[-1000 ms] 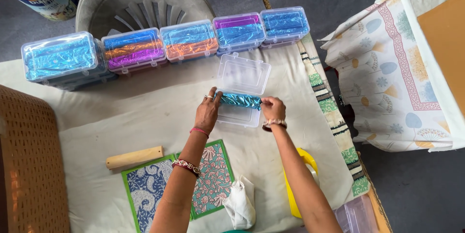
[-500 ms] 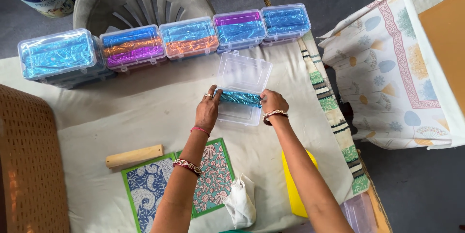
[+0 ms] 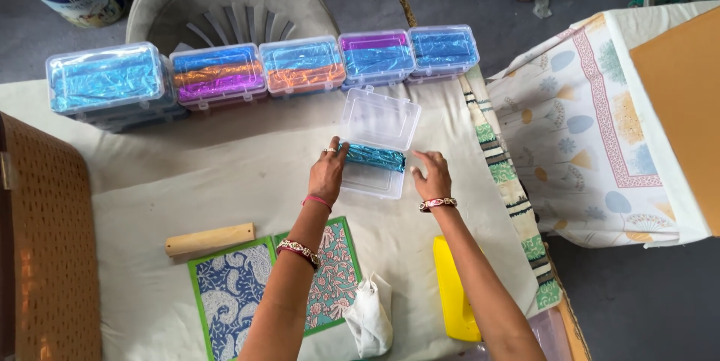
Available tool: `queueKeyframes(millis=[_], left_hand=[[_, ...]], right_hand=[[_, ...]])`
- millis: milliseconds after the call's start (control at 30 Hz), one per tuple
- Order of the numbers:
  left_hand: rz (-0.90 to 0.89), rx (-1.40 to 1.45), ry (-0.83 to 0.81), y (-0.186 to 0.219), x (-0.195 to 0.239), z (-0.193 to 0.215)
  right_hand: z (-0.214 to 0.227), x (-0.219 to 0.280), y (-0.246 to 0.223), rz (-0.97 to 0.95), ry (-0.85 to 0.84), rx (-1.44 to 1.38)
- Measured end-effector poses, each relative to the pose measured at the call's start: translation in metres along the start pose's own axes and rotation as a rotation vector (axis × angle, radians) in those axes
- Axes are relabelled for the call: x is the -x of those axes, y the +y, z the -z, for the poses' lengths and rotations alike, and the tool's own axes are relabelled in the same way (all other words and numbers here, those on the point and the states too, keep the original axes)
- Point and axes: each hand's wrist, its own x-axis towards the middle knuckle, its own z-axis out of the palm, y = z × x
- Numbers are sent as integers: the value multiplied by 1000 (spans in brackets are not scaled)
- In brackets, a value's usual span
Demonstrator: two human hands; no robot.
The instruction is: The person wraps a wooden handle with metallic foil, folding the foil around the handle and smoothing it by hand, then places the wrapped handle aside. The person then picks up another wooden handle and wipes it with a white cloth, turning it to wipe different sides.
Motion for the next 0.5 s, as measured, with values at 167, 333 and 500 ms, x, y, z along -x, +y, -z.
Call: queueKeyframes(millis=[167,333,500], left_hand=[[3,-25,-38,0,-3,-1],[-41,-94,-50,0,-8,14],[-51,-139,-183,7,-10,29]], right_hand=[[21,-11,-59,17,-220,179],[19,-36,-83,-143,-388,408],[16,-44,-94,-4,-488,686]])
